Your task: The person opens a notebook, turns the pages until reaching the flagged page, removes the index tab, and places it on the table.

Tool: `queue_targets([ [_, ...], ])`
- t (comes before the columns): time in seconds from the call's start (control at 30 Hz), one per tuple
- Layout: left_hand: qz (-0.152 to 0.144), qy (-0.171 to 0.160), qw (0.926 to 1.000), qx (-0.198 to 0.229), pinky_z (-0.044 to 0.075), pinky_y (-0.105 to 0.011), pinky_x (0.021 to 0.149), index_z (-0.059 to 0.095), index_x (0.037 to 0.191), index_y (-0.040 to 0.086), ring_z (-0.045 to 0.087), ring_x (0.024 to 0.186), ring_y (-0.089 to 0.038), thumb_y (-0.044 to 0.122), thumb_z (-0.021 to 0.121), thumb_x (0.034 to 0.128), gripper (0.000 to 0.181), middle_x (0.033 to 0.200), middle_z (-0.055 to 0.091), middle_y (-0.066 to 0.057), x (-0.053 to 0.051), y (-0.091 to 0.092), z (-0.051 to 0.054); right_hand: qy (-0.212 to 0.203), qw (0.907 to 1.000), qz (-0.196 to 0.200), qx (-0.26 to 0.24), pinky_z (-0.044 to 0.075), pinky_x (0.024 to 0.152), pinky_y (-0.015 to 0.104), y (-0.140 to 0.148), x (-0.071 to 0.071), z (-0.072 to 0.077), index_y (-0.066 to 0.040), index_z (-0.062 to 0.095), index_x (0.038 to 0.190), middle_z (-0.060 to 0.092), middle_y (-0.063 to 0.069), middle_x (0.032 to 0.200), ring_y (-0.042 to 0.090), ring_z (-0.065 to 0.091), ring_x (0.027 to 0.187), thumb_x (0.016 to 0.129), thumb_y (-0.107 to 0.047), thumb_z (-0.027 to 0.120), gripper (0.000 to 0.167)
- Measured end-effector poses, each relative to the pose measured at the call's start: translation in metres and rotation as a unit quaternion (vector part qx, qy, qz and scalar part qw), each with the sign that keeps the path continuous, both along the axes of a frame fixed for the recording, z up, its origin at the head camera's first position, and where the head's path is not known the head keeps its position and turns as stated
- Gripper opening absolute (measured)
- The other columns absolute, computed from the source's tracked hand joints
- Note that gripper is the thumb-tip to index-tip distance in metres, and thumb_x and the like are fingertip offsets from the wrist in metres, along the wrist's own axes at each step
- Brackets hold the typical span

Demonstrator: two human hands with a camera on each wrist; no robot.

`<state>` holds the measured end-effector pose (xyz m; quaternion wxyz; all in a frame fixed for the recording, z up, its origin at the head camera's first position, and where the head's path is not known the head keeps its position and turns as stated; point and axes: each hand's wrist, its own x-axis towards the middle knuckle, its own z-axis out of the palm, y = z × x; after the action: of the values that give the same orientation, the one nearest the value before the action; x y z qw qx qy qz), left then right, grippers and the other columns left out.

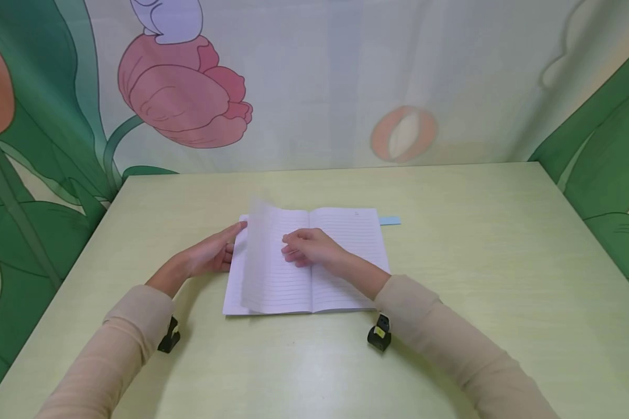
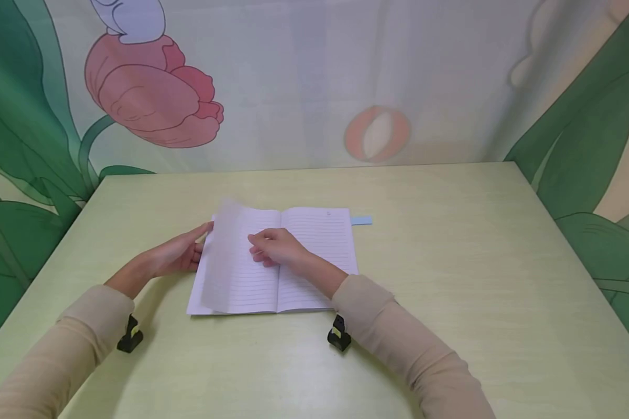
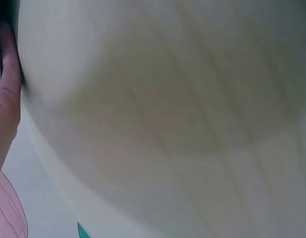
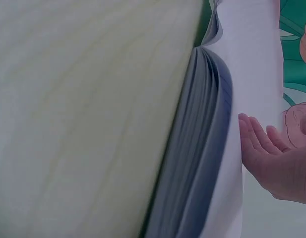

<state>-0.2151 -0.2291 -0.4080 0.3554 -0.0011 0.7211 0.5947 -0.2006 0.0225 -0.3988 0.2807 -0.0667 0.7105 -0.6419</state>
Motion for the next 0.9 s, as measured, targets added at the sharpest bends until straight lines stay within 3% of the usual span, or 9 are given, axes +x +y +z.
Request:
queue_targets([
  [0.13,0.0,0.017,0.9997,-0.015,0.048,-0.034,0.078,-0.004,0.147,0.023,0.059,0.089,-0.022,0.026,0.046,0.0963,0.071,0.112,0.056,-0.018,-0.001,0.001,-0.003,0.017,0.9996,0.016,0.018,0.048,0.078,0.029,-0.001,0.002,0.0,0.005,0.055,0.116,0.062,0.017,0.105,0.022,0.061,0.095,0.093,-0.017,0.052,0.033],
  [0.27,-0.006,0.036,0.9991,-0.022,0.049,-0.032,0.074,-0.012,0.145,0.03,0.06,0.083,-0.02,0.0,0.052,0.0899,0.089,0.1,0.061,-0.017,-0.001,0.001,-0.007,0.049,0.9983,0.028,0.012,0.048,0.08,0.031,0.006,0.002,-0.001,0.006,0.053,0.118,0.061,0.019,0.108,0.024,0.06,0.096,0.093,-0.014,0.051,0.033],
  [0.43,-0.01,0.045,0.9987,-0.023,0.049,-0.031,0.073,-0.015,0.144,0.031,0.061,0.082,-0.021,-0.003,0.051,0.0897,0.092,0.091,0.062,-0.016,-0.001,0.002,-0.008,0.088,0.9958,0.023,0.008,0.048,0.081,0.033,0.026,-0.001,0.0,0.008,0.052,0.12,0.061,0.02,0.11,0.026,0.059,0.097,0.092,-0.011,0.052,0.034],
  [0.6,-0.013,0.047,0.9984,-0.031,0.049,-0.031,0.074,-0.003,0.147,0.028,0.06,0.083,-0.02,-0.001,0.053,0.0887,0.086,0.103,0.06,-0.016,-0.001,0.001,-0.008,0.123,0.9916,0.018,0.035,0.048,0.078,0.031,0.05,-0.004,0.0,0.007,0.053,0.119,0.061,0.021,0.108,0.028,0.058,0.096,0.089,-0.009,0.055,0.034],
  [0.73,-0.012,0.048,0.9981,-0.037,0.049,-0.031,0.074,0.0,0.147,0.026,0.06,0.084,-0.02,-0.001,0.054,0.0884,0.084,0.11,0.057,-0.018,-0.001,0.001,-0.008,0.181,0.9786,0.014,0.098,0.046,0.083,0.033,0.07,-0.008,-0.001,0.004,0.056,0.117,0.063,0.016,0.106,0.024,0.058,0.098,0.087,-0.013,0.06,0.035],
  [0.9,-0.013,0.047,0.9982,-0.035,0.049,-0.031,0.074,0.0,0.147,0.026,0.059,0.085,-0.021,-0.001,0.054,0.0882,0.084,0.11,0.057,-0.017,-0.002,0.002,-0.01,0.254,0.9532,0.017,0.164,0.041,0.091,0.038,0.095,-0.014,-0.002,0.004,0.056,0.116,0.061,0.016,0.109,0.027,0.055,0.105,0.084,-0.015,0.065,0.038],
])
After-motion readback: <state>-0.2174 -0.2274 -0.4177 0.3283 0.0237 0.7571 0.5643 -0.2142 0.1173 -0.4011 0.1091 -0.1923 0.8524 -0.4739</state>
